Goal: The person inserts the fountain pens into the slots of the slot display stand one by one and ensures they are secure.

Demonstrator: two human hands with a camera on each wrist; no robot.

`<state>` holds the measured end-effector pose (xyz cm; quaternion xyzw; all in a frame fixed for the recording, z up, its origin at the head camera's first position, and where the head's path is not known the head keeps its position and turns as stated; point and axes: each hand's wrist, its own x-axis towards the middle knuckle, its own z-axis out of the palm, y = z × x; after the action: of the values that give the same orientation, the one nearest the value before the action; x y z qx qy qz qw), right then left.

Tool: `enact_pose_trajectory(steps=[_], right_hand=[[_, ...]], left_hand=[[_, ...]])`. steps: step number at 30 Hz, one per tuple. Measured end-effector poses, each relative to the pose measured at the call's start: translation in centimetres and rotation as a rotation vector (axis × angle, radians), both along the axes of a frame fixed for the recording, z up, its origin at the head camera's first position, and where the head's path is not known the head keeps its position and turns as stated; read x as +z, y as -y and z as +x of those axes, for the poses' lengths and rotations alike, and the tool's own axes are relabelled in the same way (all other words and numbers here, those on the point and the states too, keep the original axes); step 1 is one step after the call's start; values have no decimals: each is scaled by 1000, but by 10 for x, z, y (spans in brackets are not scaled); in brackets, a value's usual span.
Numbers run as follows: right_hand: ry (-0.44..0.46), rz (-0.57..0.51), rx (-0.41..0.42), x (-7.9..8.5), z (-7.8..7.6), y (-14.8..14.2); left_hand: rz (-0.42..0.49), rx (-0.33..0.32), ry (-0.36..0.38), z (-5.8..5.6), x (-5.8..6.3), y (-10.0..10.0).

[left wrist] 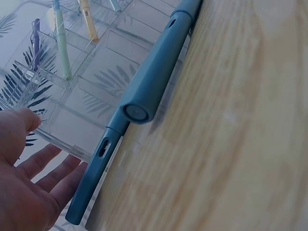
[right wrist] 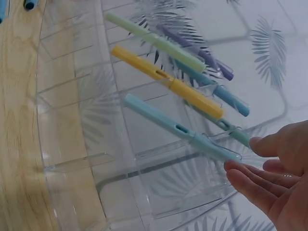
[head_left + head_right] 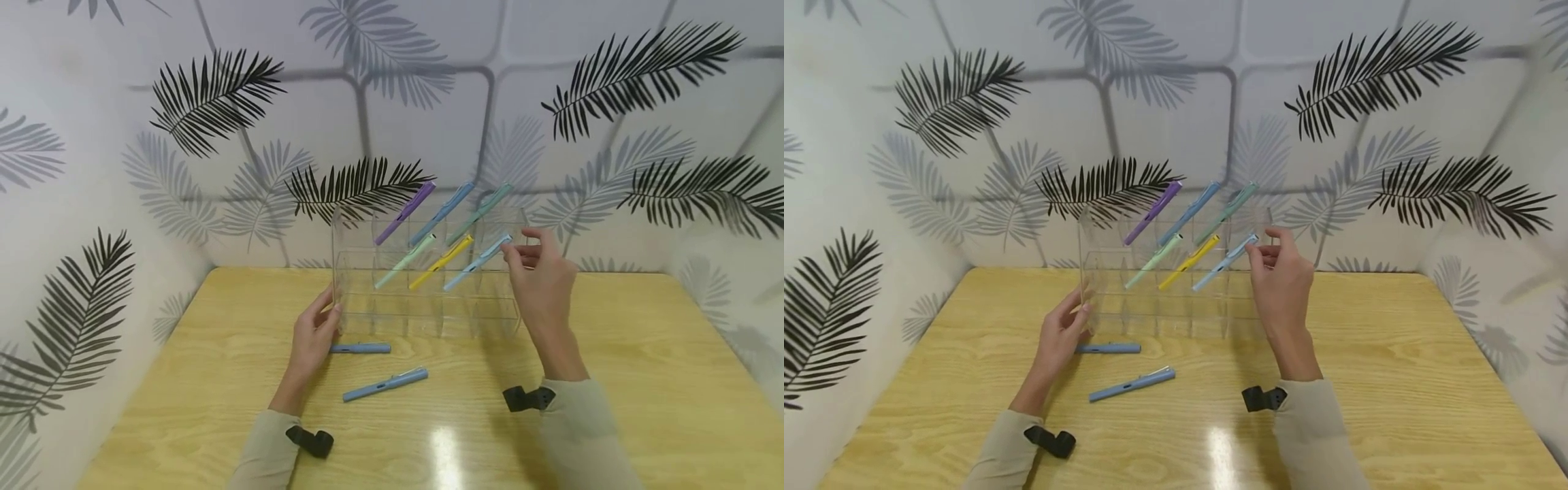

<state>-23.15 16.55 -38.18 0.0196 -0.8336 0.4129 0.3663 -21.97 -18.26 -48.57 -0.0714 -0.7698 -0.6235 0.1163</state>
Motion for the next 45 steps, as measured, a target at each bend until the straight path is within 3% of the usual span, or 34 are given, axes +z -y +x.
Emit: enact_pose_trajectory(steps=[3,10,17,23,30,38,45], right_hand=[[-14,-18,37,1,6,-3],[85,-69,137,-12,17,-6],[110,-163,323,-28,28,-5],[147,-134,449,-44,35,2],[252,-159,522,-62,41,17],[333,-224,656,-81,42,32],[426,-191,741,-90,46,42]], left_hand=[[2,1,-7,-1,0,0],[-3,4,-7,-2,-1,-1],[-13,8,-29,-2,-4,-1],[-19,18,0,-1,-1,-2],[-17,14,26,0,1,-2],[-11,4,17,0,-1,-2],[-12,-4,-10,0,0,-2]])
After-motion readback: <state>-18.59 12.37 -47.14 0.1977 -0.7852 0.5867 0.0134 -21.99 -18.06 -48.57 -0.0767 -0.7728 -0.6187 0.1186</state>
